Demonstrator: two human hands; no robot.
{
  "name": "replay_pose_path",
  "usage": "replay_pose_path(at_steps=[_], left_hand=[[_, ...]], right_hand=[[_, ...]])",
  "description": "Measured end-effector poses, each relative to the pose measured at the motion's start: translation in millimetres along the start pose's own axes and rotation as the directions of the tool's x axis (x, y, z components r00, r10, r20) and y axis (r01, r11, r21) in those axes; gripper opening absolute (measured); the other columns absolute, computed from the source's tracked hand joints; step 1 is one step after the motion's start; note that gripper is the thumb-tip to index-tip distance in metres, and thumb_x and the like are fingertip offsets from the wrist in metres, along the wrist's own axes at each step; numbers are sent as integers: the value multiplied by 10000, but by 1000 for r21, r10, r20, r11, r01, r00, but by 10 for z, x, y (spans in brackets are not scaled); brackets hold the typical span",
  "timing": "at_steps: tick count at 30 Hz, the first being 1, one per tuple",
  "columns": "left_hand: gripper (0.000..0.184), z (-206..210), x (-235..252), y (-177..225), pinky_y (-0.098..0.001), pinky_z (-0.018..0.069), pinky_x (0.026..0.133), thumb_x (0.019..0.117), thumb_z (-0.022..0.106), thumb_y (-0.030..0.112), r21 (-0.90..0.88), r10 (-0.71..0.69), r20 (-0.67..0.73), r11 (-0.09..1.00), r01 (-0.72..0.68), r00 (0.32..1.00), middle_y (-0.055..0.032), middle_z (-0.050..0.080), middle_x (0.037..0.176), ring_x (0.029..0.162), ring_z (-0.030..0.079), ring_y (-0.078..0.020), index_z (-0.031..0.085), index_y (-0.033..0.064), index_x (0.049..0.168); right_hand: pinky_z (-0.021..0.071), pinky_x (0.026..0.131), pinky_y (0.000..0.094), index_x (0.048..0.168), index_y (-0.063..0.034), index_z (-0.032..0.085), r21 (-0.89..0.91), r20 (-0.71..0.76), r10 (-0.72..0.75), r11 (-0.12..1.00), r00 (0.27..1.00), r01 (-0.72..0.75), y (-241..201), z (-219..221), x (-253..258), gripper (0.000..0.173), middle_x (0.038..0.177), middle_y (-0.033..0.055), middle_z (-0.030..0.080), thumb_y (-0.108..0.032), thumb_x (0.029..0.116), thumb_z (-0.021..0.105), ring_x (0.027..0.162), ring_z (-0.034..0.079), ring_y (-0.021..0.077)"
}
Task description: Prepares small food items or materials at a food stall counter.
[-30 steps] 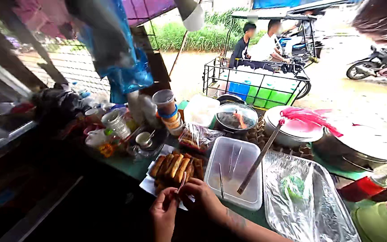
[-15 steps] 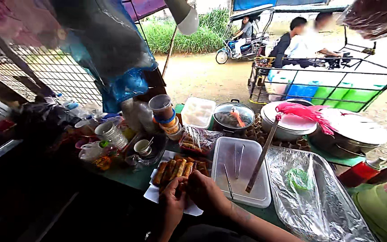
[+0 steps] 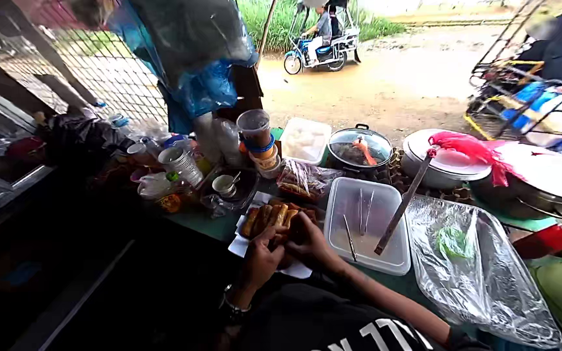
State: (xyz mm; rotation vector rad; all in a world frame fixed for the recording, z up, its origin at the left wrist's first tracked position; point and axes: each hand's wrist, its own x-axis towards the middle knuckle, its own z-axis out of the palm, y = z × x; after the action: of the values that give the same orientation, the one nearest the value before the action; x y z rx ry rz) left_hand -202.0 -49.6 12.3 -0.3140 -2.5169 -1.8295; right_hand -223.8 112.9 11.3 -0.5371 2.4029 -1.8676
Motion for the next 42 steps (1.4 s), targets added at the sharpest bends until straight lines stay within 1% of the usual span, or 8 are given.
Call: replay_pose_path(at_steps=[5, 9, 12, 24, 29, 31, 37, 42], left_hand=[[242, 40, -37, -16, -224, 557, 832, 944, 609, 10, -138, -101, -16, 986, 98, 995, -24, 707, 987, 880, 665, -35, 663, -22, 1178], [158, 75, 4, 245, -261, 587, 728, 1053, 476, 32, -749, -420, -18, 607, 266, 907, -29, 686, 898, 779, 671, -100, 631, 29, 1085], [172, 149, 52, 308, -224, 560, 640, 1065, 479, 57, -840, -524, -20, 471, 270, 852, -31, 668, 846, 688, 637, -86, 649, 34, 1078], [56, 230, 8, 122, -260, 595, 782, 969, 635, 18, -399, -106, -228, 917, 7, 968, -15, 719, 856, 804, 698, -82, 687, -2, 974], [101, 152, 12, 76, -168, 563, 725, 943, 676, 98, 43, 171, -199, 985, -166, 965, 7, 714, 836, 748, 664, 8, 709, 2, 948], [83, 66, 47, 147, -193, 565, 712, 959, 658, 86, -45, 42, -96, 998, -47, 995, 12, 703, 825, 734, 664, -15, 699, 14, 959], [110, 82, 32, 217, -307, 597, 839, 1013, 570, 38, -496, -188, 14, 851, 170, 982, -52, 703, 942, 876, 697, -119, 624, -10, 1097], [92, 47, 51, 248, -278, 600, 780, 948, 643, -31, -486, -209, -19, 857, 173, 978, -48, 711, 885, 807, 697, -110, 655, -9, 1037]], right_hand=[[557, 767, 321, 1211, 56, 510, 56, 92, 155, 985, 984, -161, -27, -81, 91, 412, 961, 100, 656, -83, 870, 694, 828, 656, 130], [585, 792, 319, 1214, 10, 479, 494, 52, 165, 853, 985, -169, 18, -133, 53, 251, 995, 78, 670, -68, 997, 576, 839, 677, 131], [582, 790, 295, 1166, 21, 564, 485, 50, 182, 855, 982, -183, -39, -119, -41, 189, 991, 58, 662, -91, 1014, 556, 841, 667, 108], [565, 736, 192, 1050, 2, 660, 222, -136, 63, 975, 989, -32, -32, -74, -175, 136, 885, -1, 699, -114, 989, 624, 771, 659, 4], [559, 792, 216, 959, 22, 705, -203, -197, -332, 934, 923, 293, 74, -49, -167, 121, 888, 87, 705, -59, 956, 615, 831, 674, 78], [560, 789, 245, 936, -4, 708, -347, -180, -479, 848, 859, 400, 116, -55, -153, 119, 871, 105, 695, -52, 951, 600, 829, 676, 133], [584, 758, 262, 1047, -6, 624, 456, -103, 178, 883, 979, -113, -70, -75, -156, 85, 880, 34, 694, -68, 989, 623, 782, 676, 79], [594, 809, 245, 1078, 1, 661, 360, -21, 81, 931, 996, -68, -63, -217, -158, 109, 930, 15, 719, -51, 998, 609, 837, 695, 56]])
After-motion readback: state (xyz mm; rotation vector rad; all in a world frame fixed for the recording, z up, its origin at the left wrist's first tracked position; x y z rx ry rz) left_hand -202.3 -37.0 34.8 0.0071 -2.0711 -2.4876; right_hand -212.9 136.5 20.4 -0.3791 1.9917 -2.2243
